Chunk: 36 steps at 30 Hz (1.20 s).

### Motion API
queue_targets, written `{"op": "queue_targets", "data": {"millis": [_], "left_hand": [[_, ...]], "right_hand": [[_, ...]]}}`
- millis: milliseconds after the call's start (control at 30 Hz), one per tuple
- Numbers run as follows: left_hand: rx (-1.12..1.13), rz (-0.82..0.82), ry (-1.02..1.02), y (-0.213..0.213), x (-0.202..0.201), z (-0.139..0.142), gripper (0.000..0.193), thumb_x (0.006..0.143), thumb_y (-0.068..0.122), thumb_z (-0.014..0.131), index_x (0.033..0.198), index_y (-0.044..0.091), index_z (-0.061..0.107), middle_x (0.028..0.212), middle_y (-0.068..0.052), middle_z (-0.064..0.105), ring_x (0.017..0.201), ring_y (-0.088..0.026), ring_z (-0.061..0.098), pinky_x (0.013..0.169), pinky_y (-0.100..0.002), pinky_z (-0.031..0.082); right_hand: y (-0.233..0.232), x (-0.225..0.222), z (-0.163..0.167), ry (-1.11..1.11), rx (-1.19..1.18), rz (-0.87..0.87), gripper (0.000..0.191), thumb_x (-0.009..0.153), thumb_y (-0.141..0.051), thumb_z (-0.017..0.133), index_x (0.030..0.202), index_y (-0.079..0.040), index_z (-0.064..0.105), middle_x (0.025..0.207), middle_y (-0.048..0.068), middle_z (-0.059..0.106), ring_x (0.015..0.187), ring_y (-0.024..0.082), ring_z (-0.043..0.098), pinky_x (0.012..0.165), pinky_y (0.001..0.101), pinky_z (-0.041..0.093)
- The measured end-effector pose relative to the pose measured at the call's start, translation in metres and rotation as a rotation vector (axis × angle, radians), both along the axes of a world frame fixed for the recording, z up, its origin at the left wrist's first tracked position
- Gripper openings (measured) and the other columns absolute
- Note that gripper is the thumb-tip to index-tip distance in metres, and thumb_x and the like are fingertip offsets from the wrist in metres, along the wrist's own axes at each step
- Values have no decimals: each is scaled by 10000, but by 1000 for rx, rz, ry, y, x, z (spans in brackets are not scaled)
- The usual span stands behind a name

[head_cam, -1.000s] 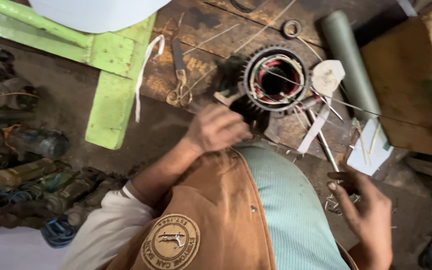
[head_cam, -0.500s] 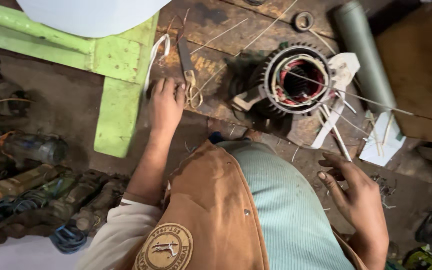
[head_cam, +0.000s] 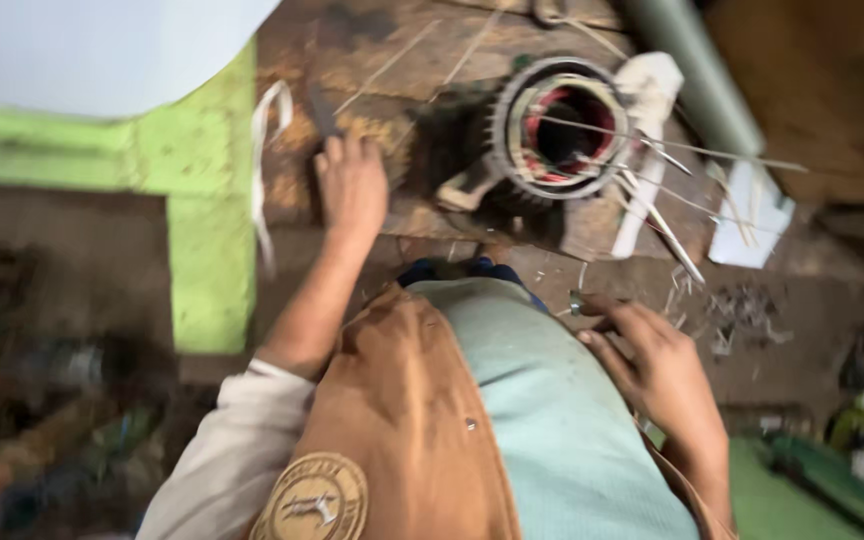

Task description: The person works at a cluttered workbench on a disassembled electric motor stator, cutting thin wooden wedge strips with scissors and inserting them by hand into the stator slots between the windings, repeating the process slot by slot.

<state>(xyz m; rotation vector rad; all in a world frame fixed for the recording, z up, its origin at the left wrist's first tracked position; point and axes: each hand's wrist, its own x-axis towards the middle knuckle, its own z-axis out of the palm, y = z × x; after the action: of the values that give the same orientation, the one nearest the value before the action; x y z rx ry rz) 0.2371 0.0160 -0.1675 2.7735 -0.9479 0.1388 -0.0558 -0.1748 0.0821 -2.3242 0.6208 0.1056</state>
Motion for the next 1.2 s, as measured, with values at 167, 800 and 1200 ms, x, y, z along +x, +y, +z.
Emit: {"op": "queue_targets", "data": {"millis": [167,800,1200], "left_hand": [[-535,-36,266,-6,8,17,74,1052,61,591,1106,12,588,1092,-195,634,1021,-364,608,903,-462,503],[-633,-894,630,4,-61,270,242,947,334,724,1008,102,695,829,-59,692,744,-210,687,645,-350,555],[-627,-477,232,-57,-16,181,296,1002,225,725,1243,65,661,1201,-98,712,1098,-260,694,855,-336,597]], "right_hand": [[6,-10,4,-24,-38,-31,283,878,-183,758,1137,-71,730,974,84,744,861,256,728,755,361,574],[26,37,33,-515,96,161,236,911,-90,758,1137,-43,709,1066,67,756,828,166,732,713,300,584],[15,88,26,-513,-739,1,265,932,-45,858,1157,-103,731,903,52,604,758,216,610,656,350,485]]}}
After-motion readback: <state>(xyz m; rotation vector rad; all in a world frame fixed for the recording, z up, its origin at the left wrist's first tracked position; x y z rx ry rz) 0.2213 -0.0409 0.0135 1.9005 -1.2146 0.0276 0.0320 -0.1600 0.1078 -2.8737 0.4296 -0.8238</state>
